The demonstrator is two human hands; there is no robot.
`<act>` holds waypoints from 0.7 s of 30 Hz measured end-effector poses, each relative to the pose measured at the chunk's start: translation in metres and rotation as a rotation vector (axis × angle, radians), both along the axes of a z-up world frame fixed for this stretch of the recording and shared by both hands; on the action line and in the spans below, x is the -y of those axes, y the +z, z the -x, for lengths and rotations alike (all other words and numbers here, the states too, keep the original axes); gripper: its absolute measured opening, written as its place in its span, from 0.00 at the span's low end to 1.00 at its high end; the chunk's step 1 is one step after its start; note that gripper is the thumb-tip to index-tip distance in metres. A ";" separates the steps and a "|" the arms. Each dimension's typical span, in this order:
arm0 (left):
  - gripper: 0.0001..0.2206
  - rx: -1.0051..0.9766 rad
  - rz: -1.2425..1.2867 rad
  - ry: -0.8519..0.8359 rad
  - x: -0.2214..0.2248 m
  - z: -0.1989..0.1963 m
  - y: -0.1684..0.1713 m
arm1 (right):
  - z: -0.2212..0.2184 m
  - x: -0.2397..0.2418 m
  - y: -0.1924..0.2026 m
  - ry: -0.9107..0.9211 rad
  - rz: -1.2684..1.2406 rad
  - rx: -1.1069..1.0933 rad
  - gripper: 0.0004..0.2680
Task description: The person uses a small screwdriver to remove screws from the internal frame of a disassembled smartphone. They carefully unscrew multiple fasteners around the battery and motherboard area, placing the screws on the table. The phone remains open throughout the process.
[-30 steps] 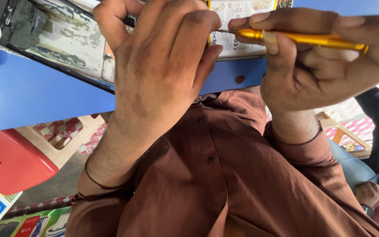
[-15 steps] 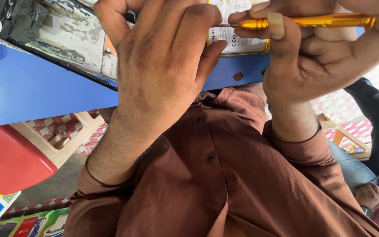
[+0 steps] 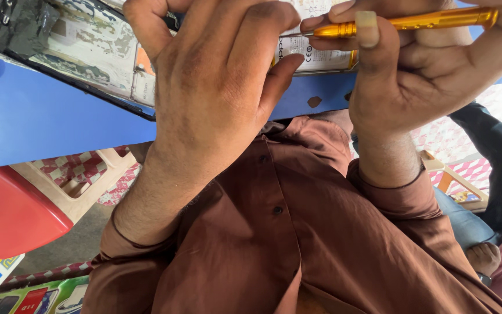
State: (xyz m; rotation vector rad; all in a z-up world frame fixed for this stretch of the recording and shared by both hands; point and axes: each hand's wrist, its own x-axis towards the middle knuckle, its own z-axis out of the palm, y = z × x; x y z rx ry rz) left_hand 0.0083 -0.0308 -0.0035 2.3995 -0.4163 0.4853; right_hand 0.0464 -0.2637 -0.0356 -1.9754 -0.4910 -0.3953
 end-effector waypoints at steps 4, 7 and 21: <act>0.31 -0.140 0.010 -0.001 -0.006 0.009 0.002 | -0.002 -0.009 0.010 0.054 -0.038 -0.059 0.07; 0.38 -0.149 -0.050 0.030 -0.019 0.020 0.004 | -0.003 -0.019 0.015 0.170 -0.131 -0.068 0.07; 0.34 -0.077 -0.149 0.028 -0.052 0.040 -0.021 | -0.001 -0.035 0.016 0.228 0.046 0.045 0.12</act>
